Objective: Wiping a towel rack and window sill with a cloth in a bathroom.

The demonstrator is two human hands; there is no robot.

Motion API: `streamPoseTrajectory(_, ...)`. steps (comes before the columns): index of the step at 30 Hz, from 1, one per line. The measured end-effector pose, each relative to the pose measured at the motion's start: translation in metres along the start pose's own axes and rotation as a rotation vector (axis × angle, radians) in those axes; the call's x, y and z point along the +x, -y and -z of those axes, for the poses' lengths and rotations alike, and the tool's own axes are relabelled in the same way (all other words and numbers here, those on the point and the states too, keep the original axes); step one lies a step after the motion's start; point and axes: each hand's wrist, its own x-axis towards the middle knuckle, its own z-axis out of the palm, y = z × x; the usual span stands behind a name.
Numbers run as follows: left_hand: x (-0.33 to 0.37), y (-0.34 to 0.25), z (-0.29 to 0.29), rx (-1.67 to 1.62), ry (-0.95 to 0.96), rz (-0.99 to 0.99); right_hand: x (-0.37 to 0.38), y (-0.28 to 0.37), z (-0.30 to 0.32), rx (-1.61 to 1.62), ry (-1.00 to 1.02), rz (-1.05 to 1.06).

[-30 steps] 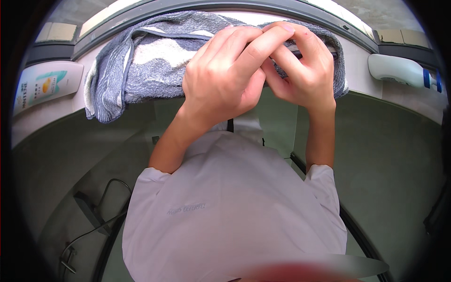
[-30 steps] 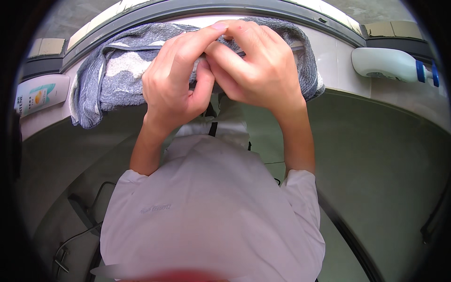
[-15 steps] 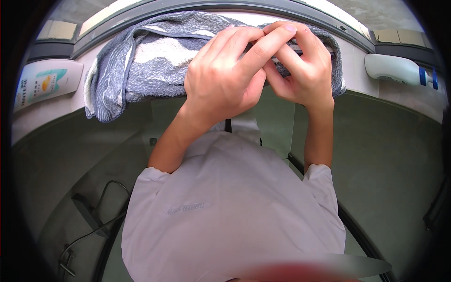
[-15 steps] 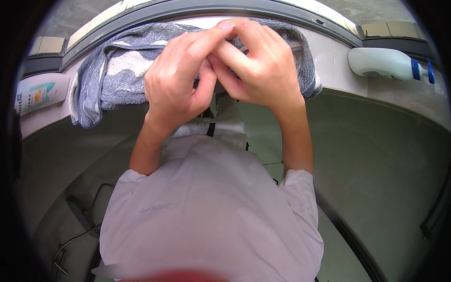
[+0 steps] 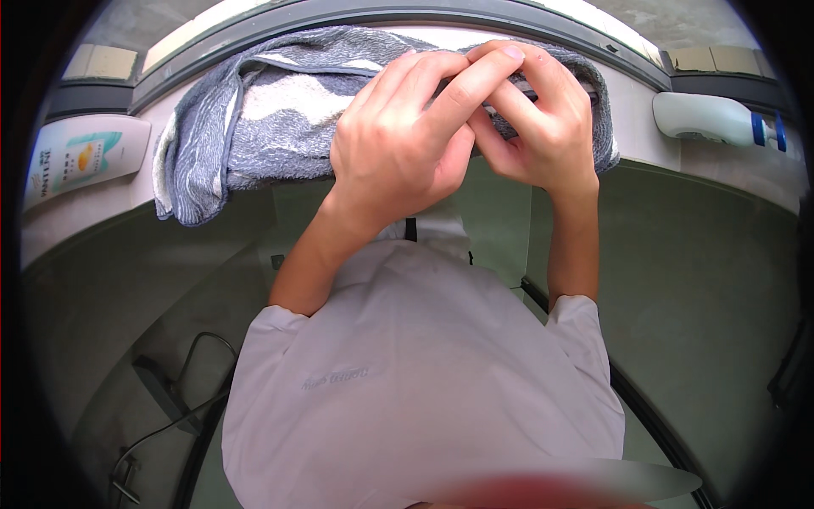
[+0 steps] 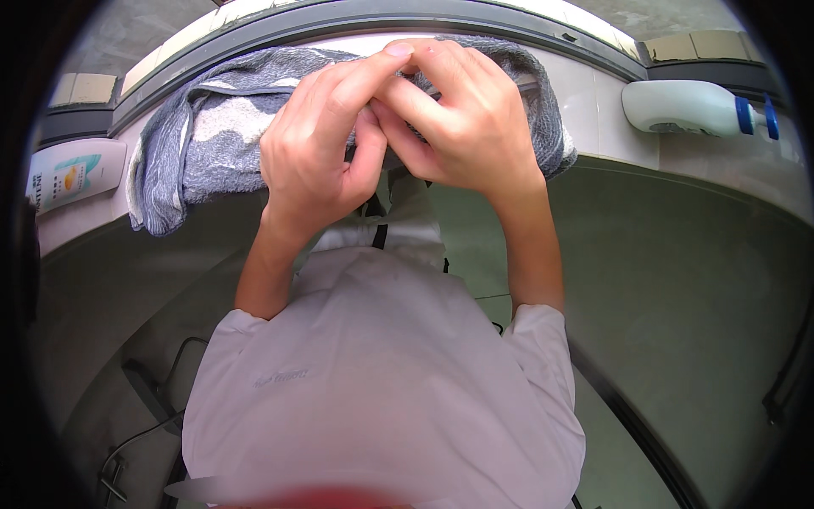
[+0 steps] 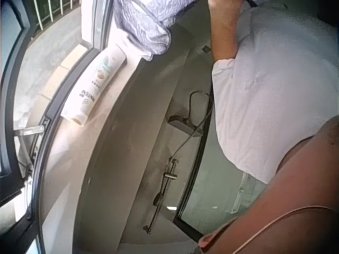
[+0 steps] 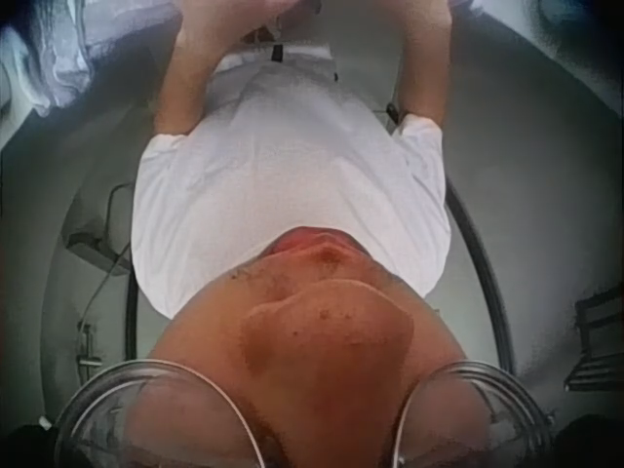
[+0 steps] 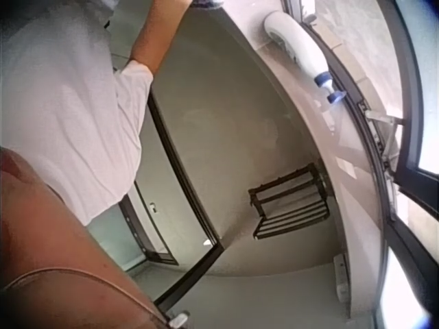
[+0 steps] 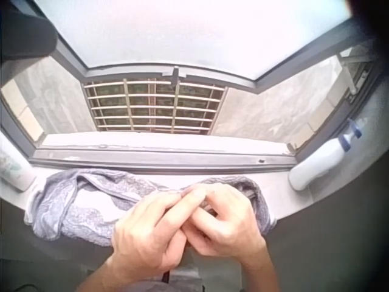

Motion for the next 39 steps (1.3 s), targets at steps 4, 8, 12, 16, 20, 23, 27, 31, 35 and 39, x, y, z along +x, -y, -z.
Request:
streamPoseTrajectory(4,0.0016,-0.0009,0.0005,-0.009,-0.004,-0.007,0.0002,0.0,-0.0008,-0.005,-0.012,0.006)
streamPoseTrajectory(8,0.0011,-0.0013,-0.0002,-0.014,-0.013,-0.009,0.0002,-0.0004,-0.0007,-0.002,-0.014,0.01)
streamPoseTrajectory(12,0.0004,0.0005,-0.0014,-0.02,-0.025,-0.021,0.0017,0.0,-0.0004,-0.003,-0.02,0.016)
streamPoseTrajectory(16,-0.0007,0.0011,-0.0018,-0.021,-0.025,-0.021,0.0017,0.0004,0.0001,-0.007,-0.023,0.019)
streamPoseTrajectory(20,-0.0004,0.0005,-0.001,-0.026,-0.018,-0.015,0.0014,0.0007,0.0002,-0.008,-0.013,0.01)
streamPoseTrajectory(23,0.0003,0.0006,-0.0006,-0.022,-0.018,-0.019,0.0011,-0.0003,-0.0008,-0.002,-0.021,0.013)
streamPoseTrajectory(27,0.0011,-0.0003,0.0001,-0.006,-0.003,-0.019,-0.001,-0.0005,-0.0014,-0.001,-0.019,-0.003)
streamPoseTrajectory(31,0.0013,-0.0016,-0.0003,0.008,-0.001,-0.011,-0.0015,-0.0006,-0.0004,0.004,-0.005,-0.007)
streamPoseTrajectory(35,-0.0004,-0.0006,-0.0003,0.029,0.01,-0.008,-0.0012,-0.0008,-0.0009,0.001,-0.008,-0.001)
streamPoseTrajectory(39,-0.0002,-0.0004,-0.0012,0.026,-0.002,-0.011,-0.0023,-0.0013,-0.0017,0.004,-0.015,-0.001)
